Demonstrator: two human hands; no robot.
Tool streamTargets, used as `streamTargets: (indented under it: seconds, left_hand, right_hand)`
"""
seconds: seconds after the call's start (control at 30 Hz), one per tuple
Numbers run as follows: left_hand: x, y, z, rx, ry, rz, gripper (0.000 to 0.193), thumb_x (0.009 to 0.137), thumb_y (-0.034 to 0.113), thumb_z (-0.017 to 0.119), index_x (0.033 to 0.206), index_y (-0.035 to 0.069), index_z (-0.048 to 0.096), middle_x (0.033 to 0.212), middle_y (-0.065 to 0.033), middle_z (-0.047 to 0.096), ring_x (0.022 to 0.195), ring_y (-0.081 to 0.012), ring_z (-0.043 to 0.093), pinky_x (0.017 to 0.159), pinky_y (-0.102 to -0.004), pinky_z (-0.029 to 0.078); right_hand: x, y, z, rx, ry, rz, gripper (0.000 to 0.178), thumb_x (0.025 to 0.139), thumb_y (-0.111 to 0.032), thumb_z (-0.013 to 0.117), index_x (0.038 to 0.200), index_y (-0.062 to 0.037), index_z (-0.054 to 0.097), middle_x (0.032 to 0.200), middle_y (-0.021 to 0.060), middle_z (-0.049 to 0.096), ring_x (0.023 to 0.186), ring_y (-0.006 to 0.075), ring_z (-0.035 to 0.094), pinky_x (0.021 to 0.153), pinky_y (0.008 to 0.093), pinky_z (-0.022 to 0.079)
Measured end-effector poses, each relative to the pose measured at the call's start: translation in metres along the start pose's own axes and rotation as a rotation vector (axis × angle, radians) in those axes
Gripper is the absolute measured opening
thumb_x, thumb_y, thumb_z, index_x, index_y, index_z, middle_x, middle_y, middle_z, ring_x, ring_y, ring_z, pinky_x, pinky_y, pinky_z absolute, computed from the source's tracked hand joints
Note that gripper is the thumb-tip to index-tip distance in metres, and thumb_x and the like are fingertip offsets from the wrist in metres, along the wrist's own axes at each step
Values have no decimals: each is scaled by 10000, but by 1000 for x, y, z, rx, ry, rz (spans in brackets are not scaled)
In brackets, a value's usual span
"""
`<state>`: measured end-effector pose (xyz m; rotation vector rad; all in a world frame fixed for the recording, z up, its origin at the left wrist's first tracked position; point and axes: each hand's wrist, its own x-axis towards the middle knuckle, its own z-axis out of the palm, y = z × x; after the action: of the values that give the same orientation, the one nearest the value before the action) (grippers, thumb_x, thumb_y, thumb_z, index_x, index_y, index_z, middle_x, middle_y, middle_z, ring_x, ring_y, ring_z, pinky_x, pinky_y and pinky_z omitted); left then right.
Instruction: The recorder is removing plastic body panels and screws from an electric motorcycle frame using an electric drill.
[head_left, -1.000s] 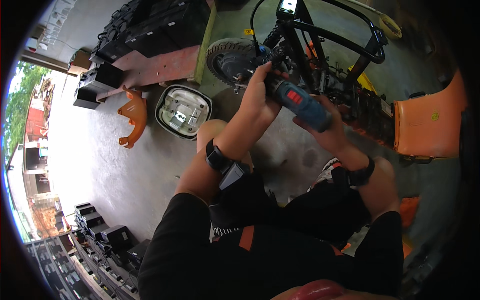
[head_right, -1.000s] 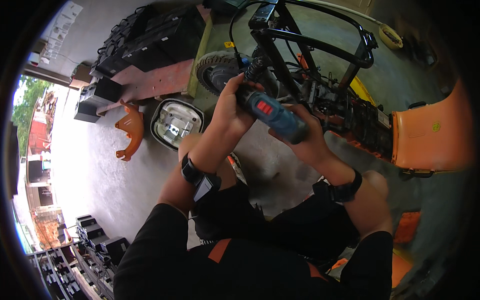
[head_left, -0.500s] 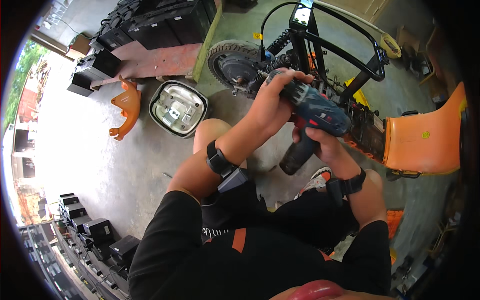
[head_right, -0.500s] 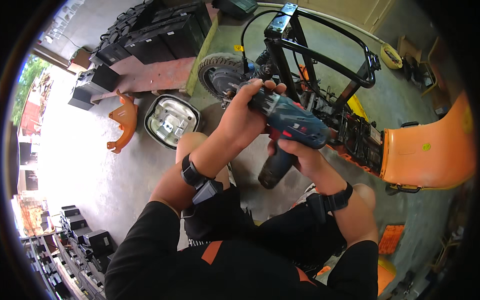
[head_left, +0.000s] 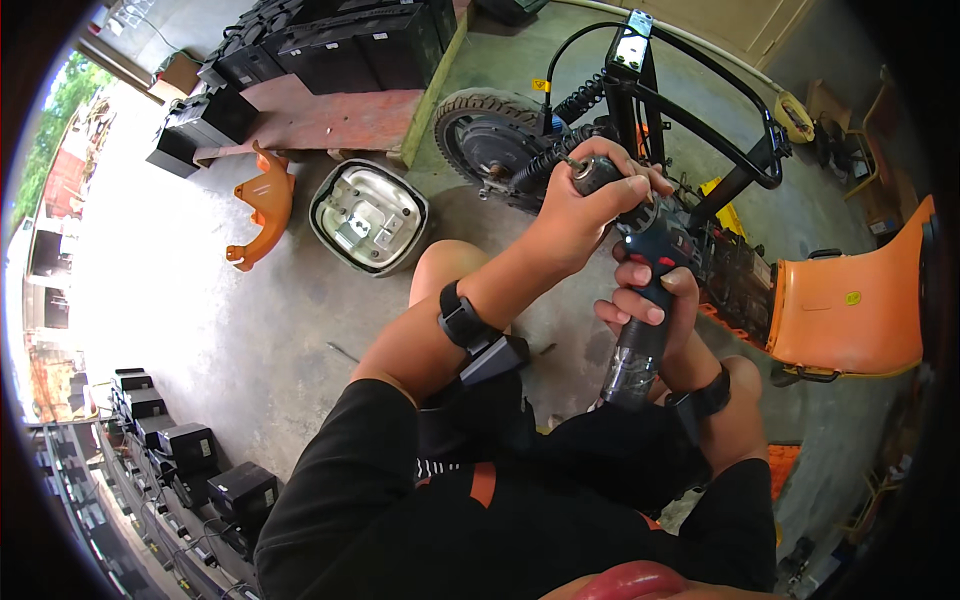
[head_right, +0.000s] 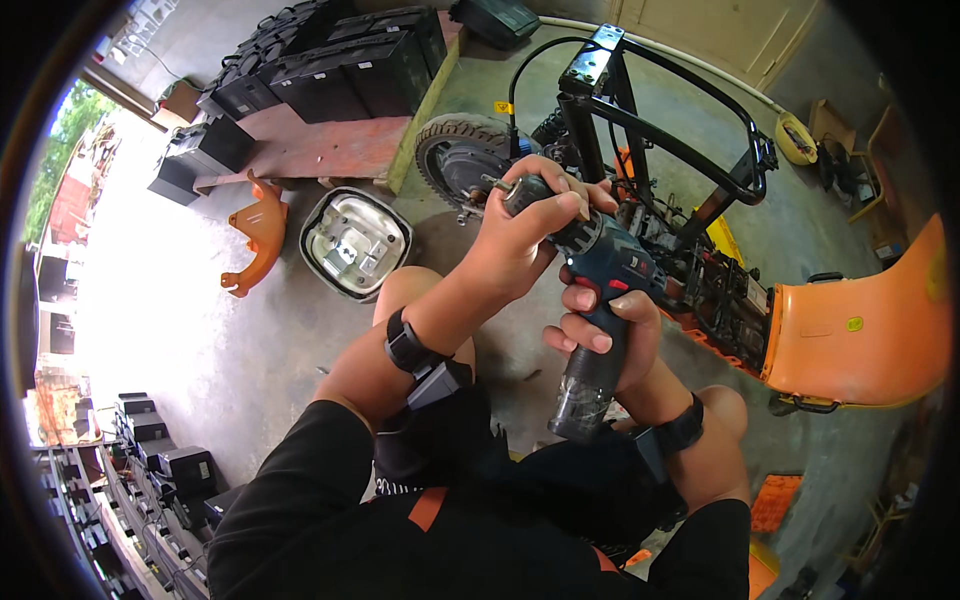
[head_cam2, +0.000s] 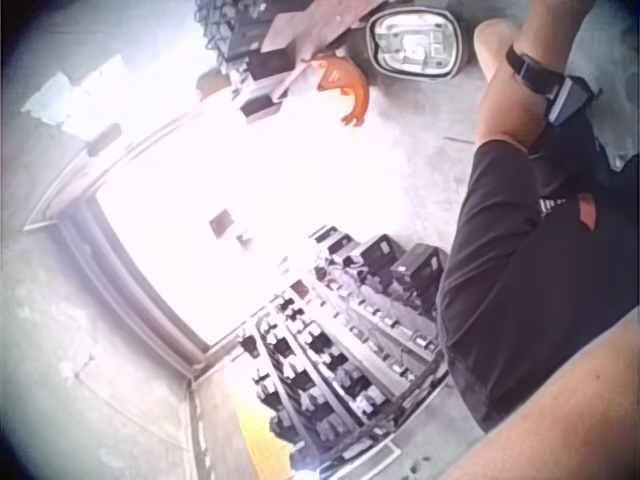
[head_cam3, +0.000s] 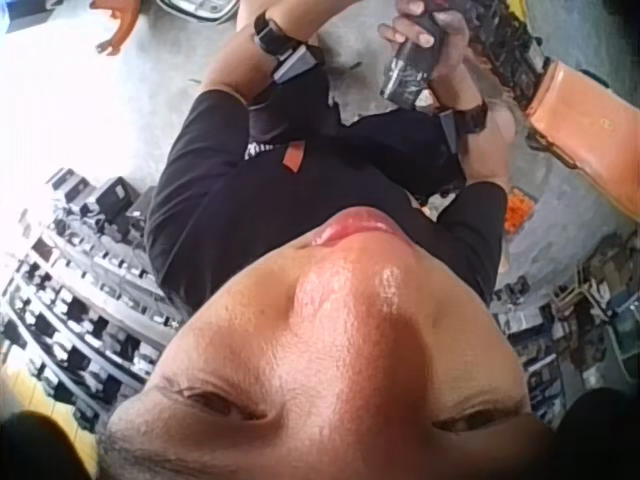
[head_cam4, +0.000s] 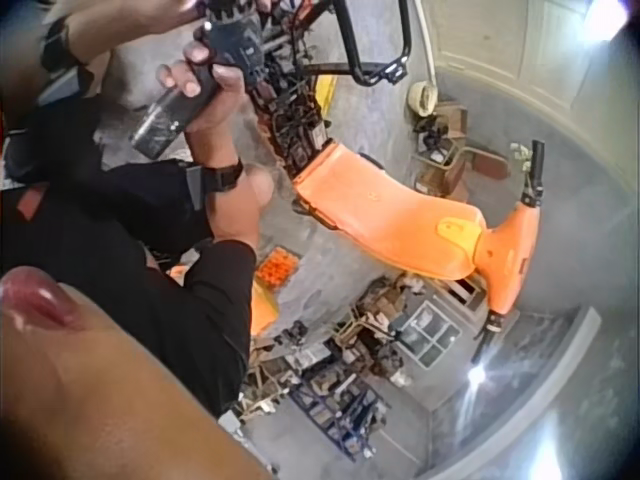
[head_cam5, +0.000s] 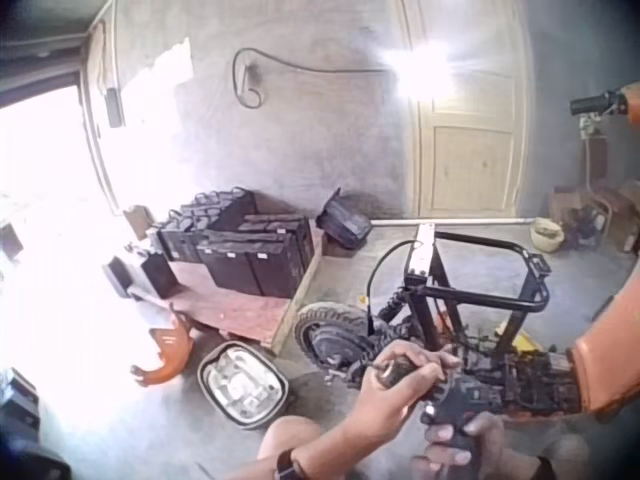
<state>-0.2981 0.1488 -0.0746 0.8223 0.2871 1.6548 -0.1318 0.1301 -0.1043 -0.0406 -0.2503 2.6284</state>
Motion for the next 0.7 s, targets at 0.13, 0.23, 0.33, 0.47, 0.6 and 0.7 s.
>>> streamTargets:
  seconds: [0.13, 0.23, 0.33, 0.47, 0.6, 0.7]
  left_hand:
    - [1, -1, 3, 17, 128, -48, 156, 812, 13, 614, 905, 62, 499, 917, -159, 642, 963, -251, 631, 875, -388, 494]
    - [2, -2, 1, 15, 126, -48, 153, 808, 17, 612, 905, 59, 502, 913, -158, 640, 969, -261, 634, 876, -389, 493]
    - [3, -3, -2, 14, 109, -37, 145, 807, 17, 612, 898, 57, 507, 902, -145, 638, 984, -272, 633, 876, -396, 493]
    - [3, -4, -4, -23, 66, -32, 129, 810, 11, 608, 890, 55, 516, 896, -134, 633, 1015, -280, 622, 873, -406, 493]
    - [3, -2, -3, -48, 61, -36, 136, 813, 6, 610, 893, 57, 513, 912, -153, 631, 1025, -286, 616, 874, -404, 495]
    - [3, -2, -3, -33, 113, -103, 113, 836, 42, 615, 891, 85, 526, 853, -100, 626, 1051, -292, 603, 955, -443, 441]
  right_hand:
    - [3, 1, -3, -20, 4, -41, 525, 781, -217, 537, 1241, 5, 418, 907, -6, 565, 563, 106, 532, 741, 324, 375]
    - [3, 1, -3, -16, -6, -46, 519, 778, -214, 538, 1234, 10, 430, 904, -5, 565, 568, 111, 535, 742, 327, 376]
    - [3, 1, -2, -25, -7, -49, 510, 779, -212, 535, 1226, 14, 439, 903, -3, 563, 572, 114, 538, 744, 329, 378]
    - [3, 1, -2, -11, -12, -45, 510, 780, -210, 531, 1227, 19, 439, 903, -1, 561, 577, 117, 540, 746, 334, 382]
    - [5, 2, -3, -8, -23, -44, 516, 782, -209, 528, 1234, 19, 432, 906, 1, 560, 583, 122, 543, 746, 334, 381]
    - [6, 2, -3, -44, -5, -54, 516, 784, -210, 526, 1236, 17, 426, 903, 5, 561, 589, 128, 547, 748, 336, 381]
